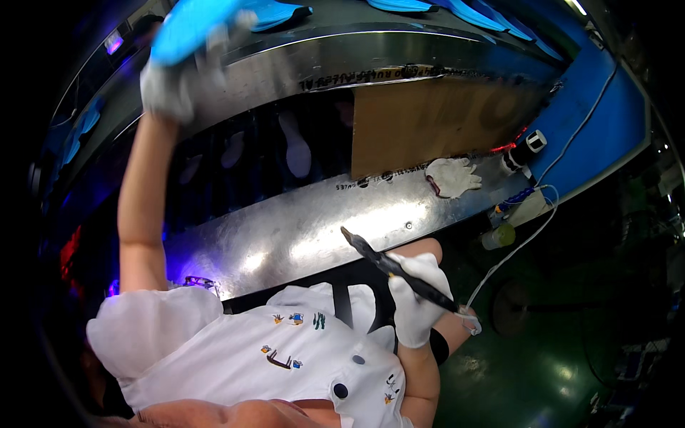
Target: The person sits on the floor and repeatedly picks up blue shoe soles from a nearby metal surface. Using a pair of pliers, they trim the edges of each sole to remove excess material, then place the finished sole back on the surface. The process is repeated for multiple soles.
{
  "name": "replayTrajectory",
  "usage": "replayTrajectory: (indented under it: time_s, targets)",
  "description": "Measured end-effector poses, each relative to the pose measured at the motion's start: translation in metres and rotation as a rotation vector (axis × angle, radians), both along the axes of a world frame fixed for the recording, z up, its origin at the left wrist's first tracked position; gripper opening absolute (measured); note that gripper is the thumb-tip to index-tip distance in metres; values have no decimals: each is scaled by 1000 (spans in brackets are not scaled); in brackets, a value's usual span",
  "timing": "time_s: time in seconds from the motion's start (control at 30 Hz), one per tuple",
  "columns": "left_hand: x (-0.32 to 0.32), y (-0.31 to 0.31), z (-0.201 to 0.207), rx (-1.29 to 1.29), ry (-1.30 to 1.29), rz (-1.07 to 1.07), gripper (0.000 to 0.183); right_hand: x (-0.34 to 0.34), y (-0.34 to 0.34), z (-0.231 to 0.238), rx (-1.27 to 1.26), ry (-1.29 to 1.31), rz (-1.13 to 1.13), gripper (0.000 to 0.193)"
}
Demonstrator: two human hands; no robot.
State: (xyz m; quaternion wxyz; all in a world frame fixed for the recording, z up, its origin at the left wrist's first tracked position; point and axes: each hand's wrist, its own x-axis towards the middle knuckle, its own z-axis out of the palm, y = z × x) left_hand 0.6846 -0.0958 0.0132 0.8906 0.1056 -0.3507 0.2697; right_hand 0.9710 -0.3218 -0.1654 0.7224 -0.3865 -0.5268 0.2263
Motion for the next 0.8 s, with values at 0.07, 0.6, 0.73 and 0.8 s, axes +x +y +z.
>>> replayTrajectory:
  time_s: [0.07,0.6,0.73,0.8]
  targets:
    - [-27,3,48,-505,-776,-491,62,-7,6,-3,6,-53,42,25]
    - [-513,102,9,-550,-1899,-690,28,-22,16,-20,-332,-37,59,20]
    - [-444,53,15,-714,-1835,-1040,33,-18,14,-20,-253,-97,63,20]
    - [-436,48,17,-810,-1787,-1125,35,-13,9,-18,-387,124,51,24]
